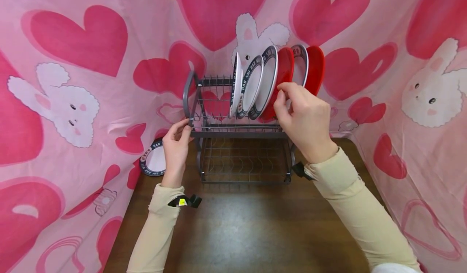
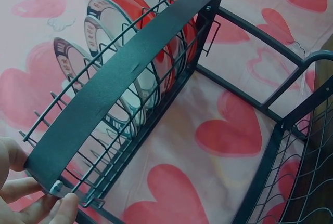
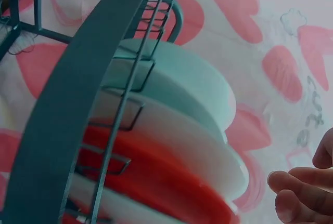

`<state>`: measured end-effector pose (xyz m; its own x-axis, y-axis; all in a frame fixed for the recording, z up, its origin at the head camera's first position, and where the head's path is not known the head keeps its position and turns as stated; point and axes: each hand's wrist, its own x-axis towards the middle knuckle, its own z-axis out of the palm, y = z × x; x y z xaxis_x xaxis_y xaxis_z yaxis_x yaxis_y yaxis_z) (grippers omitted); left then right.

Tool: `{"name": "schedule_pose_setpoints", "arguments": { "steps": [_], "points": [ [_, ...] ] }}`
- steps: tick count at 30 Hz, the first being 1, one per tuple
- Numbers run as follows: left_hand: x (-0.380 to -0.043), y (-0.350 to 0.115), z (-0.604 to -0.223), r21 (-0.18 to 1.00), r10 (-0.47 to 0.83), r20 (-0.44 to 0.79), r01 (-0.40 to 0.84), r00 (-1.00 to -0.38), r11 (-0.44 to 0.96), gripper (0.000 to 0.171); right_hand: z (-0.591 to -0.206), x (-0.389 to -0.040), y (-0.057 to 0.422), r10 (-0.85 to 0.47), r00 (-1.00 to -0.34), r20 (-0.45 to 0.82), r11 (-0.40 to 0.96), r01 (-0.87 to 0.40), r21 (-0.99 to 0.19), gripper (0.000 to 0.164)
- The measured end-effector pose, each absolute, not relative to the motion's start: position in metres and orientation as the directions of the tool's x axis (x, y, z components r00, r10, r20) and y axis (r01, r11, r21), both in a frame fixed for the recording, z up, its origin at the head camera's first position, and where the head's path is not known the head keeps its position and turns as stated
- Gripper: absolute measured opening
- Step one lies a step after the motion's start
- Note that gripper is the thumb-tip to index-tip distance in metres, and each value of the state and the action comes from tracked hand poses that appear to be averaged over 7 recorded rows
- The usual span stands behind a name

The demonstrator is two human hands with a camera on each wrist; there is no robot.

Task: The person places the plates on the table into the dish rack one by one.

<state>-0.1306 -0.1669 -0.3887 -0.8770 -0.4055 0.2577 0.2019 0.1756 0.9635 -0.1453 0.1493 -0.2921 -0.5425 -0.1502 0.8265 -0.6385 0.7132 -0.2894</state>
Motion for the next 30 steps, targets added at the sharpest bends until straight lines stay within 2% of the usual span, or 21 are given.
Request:
{"name": "schedule_pose_setpoints", "arguments": {
  "steps": [21, 30],
  "points": [
    [-0.130, -0.169, -0.389, 0.963, -0.395, 0.260, 0.205, -0.881, 0.177, 0.029, -0.337, -0.146, 0.196, -0.023, -0.613, 0.790, 0.757, -0.527, -0.387, 0.024],
    [-0.129, -0.167, -0.388, 0.963, -0.398, 0.259, 0.205, -0.880, 0.175, 0.028, -0.354, -0.148, 0.211, 0.027, -0.609, 0.792, 0.754, -0.507, -0.416, 0.026]
  ]
}}
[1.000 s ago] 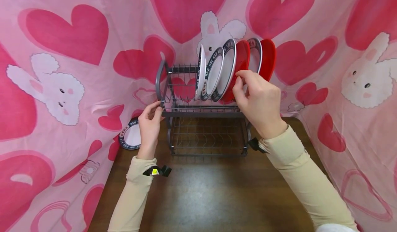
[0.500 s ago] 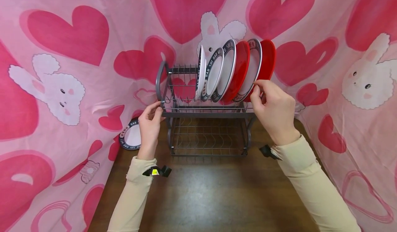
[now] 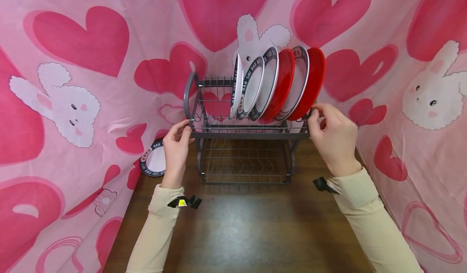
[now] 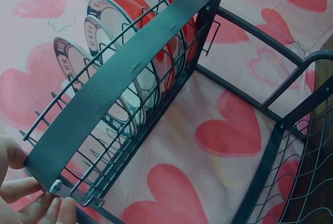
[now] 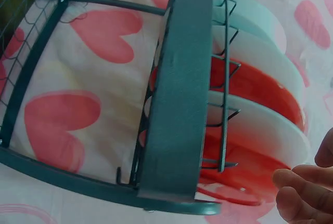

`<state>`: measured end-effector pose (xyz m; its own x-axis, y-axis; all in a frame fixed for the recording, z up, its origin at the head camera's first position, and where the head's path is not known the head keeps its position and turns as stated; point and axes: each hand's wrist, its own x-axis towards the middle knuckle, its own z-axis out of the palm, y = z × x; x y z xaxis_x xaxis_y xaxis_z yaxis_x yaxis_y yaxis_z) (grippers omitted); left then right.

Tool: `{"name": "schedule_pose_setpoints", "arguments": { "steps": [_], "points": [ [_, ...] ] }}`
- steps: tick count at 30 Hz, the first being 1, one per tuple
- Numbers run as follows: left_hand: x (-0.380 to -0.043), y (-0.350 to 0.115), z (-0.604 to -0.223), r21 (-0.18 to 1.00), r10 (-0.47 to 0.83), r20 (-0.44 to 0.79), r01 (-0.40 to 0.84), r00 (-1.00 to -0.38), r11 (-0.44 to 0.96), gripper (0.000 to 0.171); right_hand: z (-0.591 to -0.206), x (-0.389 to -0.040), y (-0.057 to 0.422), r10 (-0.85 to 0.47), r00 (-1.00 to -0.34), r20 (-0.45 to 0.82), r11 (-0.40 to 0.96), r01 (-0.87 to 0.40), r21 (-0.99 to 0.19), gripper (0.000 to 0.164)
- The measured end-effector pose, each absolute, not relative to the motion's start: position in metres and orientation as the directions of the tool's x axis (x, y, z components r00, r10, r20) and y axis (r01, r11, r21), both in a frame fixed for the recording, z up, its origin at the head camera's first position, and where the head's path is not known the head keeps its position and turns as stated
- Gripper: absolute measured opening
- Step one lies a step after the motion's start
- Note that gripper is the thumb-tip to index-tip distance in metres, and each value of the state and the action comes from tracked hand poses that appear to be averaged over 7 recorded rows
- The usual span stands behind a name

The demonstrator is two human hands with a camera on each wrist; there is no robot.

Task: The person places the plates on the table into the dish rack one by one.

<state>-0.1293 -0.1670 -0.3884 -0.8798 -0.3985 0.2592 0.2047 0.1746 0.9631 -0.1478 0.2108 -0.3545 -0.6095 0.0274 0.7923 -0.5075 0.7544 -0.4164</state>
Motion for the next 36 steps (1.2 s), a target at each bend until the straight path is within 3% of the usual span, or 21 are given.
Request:
{"name": "schedule_pose_setpoints", "arguments": {
  "steps": [6, 13, 25, 36],
  "points": [
    [-0.128, -0.165, -0.387, 0.965, -0.400, 0.256, 0.207, -0.880, 0.161, 0.027, -0.365, -0.146, 0.216, 0.050, -0.584, 0.810, 0.751, -0.512, -0.416, 0.029],
    [-0.127, -0.166, -0.386, 0.967, -0.408, 0.250, 0.203, -0.878, 0.156, 0.027, -0.371, -0.148, 0.218, 0.046, -0.616, 0.787, 0.770, -0.480, -0.421, 0.027],
    [-0.124, -0.175, -0.396, 0.967, -0.434, 0.252, 0.205, -0.865, 0.152, 0.026, -0.388, -0.157, 0.223, 0.061, -0.728, 0.683, 0.803, -0.370, -0.467, 0.021],
    [-0.121, -0.203, -0.422, 0.981, -0.508, 0.176, 0.103, -0.843, 0.167, 0.028, -0.393, -0.160, 0.223, 0.035, -0.805, 0.592, 0.823, -0.313, -0.474, 0.022]
  ]
}}
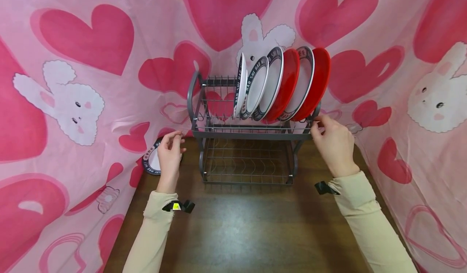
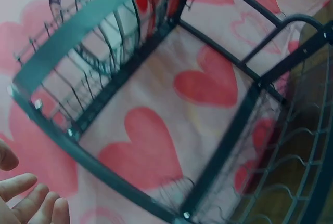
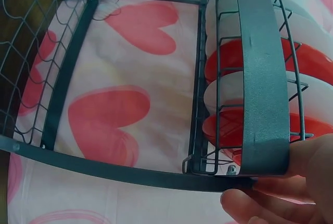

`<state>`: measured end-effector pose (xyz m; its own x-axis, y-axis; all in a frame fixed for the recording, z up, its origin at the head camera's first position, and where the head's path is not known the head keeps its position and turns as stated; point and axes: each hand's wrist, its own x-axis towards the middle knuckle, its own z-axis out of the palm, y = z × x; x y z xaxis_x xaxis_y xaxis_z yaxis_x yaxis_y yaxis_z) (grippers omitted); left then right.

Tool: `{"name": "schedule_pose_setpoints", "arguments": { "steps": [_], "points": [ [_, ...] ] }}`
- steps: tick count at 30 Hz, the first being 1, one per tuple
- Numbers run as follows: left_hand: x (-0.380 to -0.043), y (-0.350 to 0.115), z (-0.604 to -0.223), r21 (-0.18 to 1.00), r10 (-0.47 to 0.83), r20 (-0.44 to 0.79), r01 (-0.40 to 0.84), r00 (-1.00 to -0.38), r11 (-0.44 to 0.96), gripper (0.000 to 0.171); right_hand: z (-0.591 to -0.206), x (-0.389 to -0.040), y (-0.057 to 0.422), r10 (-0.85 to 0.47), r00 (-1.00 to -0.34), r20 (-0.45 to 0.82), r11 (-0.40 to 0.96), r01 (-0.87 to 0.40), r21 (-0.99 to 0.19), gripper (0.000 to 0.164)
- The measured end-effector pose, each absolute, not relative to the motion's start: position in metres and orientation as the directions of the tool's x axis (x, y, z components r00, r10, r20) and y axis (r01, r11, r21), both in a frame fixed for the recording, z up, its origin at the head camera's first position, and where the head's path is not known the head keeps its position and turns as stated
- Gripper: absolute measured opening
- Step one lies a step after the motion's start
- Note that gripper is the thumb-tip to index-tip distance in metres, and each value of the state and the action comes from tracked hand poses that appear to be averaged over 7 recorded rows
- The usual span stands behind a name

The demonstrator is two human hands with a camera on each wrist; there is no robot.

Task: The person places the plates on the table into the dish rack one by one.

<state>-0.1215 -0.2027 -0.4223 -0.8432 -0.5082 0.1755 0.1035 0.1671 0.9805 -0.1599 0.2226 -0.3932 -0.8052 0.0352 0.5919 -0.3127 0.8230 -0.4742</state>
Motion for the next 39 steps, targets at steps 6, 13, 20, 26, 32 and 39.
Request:
{"name": "schedule_pose_setpoints", "arguments": {
  "steps": [6, 13, 20, 26, 32, 39],
  "points": [
    [-0.125, -0.224, -0.449, 0.992, -0.588, 0.097, 0.032, -0.803, 0.121, 0.029, -0.392, -0.161, 0.222, 0.034, -0.834, 0.550, 0.820, -0.291, -0.492, 0.023],
    [-0.129, -0.258, -0.497, 0.994, -0.666, 0.025, -0.054, -0.745, 0.098, 0.032, -0.391, -0.159, 0.220, 0.035, -0.874, 0.485, 0.801, -0.266, -0.537, 0.023],
    [-0.125, -0.285, -0.538, 0.981, -0.770, -0.016, -0.161, -0.638, 0.112, 0.032, -0.388, -0.160, 0.220, 0.033, -0.885, 0.465, 0.796, -0.258, -0.548, 0.022],
    [-0.115, -0.305, -0.564, 0.946, -0.867, -0.067, -0.309, -0.493, 0.102, 0.030, -0.388, -0.160, 0.218, 0.037, -0.895, 0.444, 0.793, -0.244, -0.558, 0.020],
    [-0.106, -0.315, -0.575, 0.934, -0.909, -0.189, -0.355, -0.372, -0.049, 0.026, -0.390, -0.158, 0.216, 0.031, -0.909, 0.416, 0.788, -0.234, -0.570, 0.019],
    [-0.106, -0.325, -0.590, 0.926, -0.875, -0.321, -0.312, -0.362, -0.211, 0.035, -0.386, -0.158, 0.217, 0.018, -0.902, 0.431, 0.801, -0.245, -0.546, 0.017]
  ]
}}
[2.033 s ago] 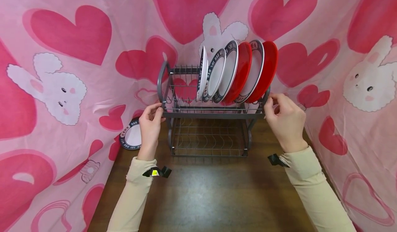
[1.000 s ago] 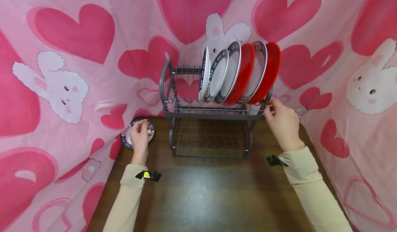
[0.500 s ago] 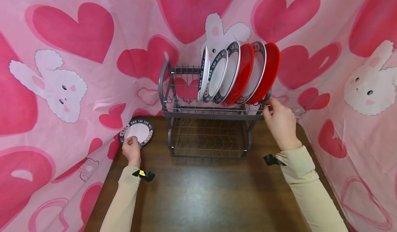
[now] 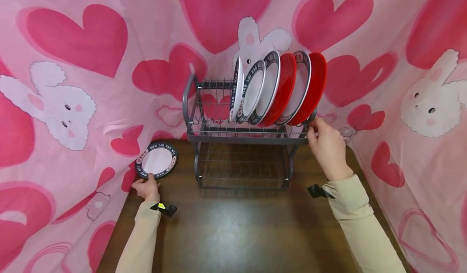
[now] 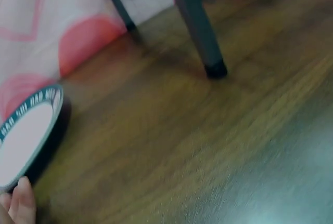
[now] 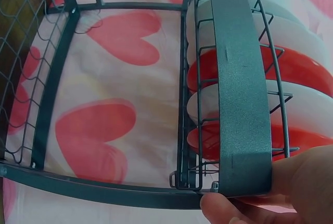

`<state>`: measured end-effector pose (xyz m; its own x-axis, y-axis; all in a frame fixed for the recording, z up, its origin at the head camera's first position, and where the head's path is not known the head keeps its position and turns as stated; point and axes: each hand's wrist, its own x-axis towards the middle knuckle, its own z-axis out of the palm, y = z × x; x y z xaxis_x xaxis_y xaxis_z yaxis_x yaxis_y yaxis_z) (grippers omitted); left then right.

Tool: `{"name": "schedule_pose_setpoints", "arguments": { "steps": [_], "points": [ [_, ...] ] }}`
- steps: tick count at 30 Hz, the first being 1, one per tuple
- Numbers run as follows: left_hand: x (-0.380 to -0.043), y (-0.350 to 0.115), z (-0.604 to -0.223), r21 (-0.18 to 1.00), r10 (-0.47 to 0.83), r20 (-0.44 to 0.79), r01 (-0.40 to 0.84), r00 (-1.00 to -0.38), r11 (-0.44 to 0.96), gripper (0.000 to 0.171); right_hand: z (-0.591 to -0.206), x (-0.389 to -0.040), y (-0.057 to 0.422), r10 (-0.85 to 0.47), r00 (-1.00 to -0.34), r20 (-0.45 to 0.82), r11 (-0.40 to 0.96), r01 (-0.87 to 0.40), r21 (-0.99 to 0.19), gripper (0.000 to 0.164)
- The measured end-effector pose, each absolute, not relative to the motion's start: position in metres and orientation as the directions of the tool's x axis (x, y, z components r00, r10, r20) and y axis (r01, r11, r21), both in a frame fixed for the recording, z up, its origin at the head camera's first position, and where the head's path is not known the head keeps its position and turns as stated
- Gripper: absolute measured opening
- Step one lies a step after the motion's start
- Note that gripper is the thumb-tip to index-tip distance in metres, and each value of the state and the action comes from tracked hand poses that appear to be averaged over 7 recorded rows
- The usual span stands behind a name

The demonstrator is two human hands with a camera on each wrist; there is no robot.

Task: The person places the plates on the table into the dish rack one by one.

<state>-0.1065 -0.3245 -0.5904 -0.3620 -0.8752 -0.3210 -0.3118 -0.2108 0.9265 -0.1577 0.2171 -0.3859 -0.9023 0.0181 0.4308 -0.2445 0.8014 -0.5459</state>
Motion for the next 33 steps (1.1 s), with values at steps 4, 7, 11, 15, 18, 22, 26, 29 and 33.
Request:
{"name": "schedule_pose_setpoints", "arguments": {
  "steps": [4, 7, 11, 15, 18, 22, 26, 29, 33],
  "points": [
    [-0.109, -0.334, -0.598, 0.933, -0.866, -0.317, -0.289, -0.388, -0.212, 0.031, -0.387, -0.158, 0.217, 0.029, -0.897, 0.441, 0.806, -0.241, -0.541, 0.017],
    [-0.112, -0.342, -0.599, 0.926, -0.857, -0.315, -0.331, -0.409, -0.182, 0.029, -0.388, -0.157, 0.218, 0.038, -0.899, 0.437, 0.806, -0.231, -0.546, 0.018],
    [-0.117, -0.352, -0.598, 0.891, -0.833, -0.365, -0.416, -0.416, -0.182, 0.038, -0.389, -0.157, 0.219, 0.036, -0.898, 0.438, 0.799, -0.237, -0.553, 0.017],
    [-0.120, -0.356, -0.597, 0.864, -0.798, -0.462, -0.401, -0.388, -0.305, 0.038, -0.389, -0.158, 0.218, 0.026, -0.897, 0.442, 0.801, -0.246, -0.546, 0.017],
    [-0.123, -0.356, -0.597, 0.853, -0.782, -0.505, -0.355, -0.367, -0.384, 0.036, -0.387, -0.159, 0.218, 0.022, -0.893, 0.450, 0.808, -0.249, -0.534, 0.016],
    [-0.122, -0.355, -0.597, 0.854, -0.781, -0.508, -0.329, -0.362, -0.403, 0.027, -0.385, -0.159, 0.217, 0.017, -0.888, 0.459, 0.811, -0.257, -0.525, 0.015],
    [-0.118, -0.353, -0.597, 0.860, -0.770, -0.501, -0.329, -0.395, -0.391, 0.020, -0.386, -0.158, 0.217, 0.016, -0.891, 0.454, 0.810, -0.255, -0.528, 0.015],
    [-0.115, -0.352, -0.598, 0.860, -0.759, -0.502, -0.334, -0.413, -0.387, 0.018, -0.386, -0.158, 0.218, 0.017, -0.896, 0.444, 0.807, -0.249, -0.535, 0.015],
    [-0.112, -0.351, -0.597, 0.864, -0.751, -0.498, -0.323, -0.434, -0.386, 0.014, -0.385, -0.159, 0.217, 0.015, -0.899, 0.437, 0.802, -0.250, -0.542, 0.016]
  ]
}}
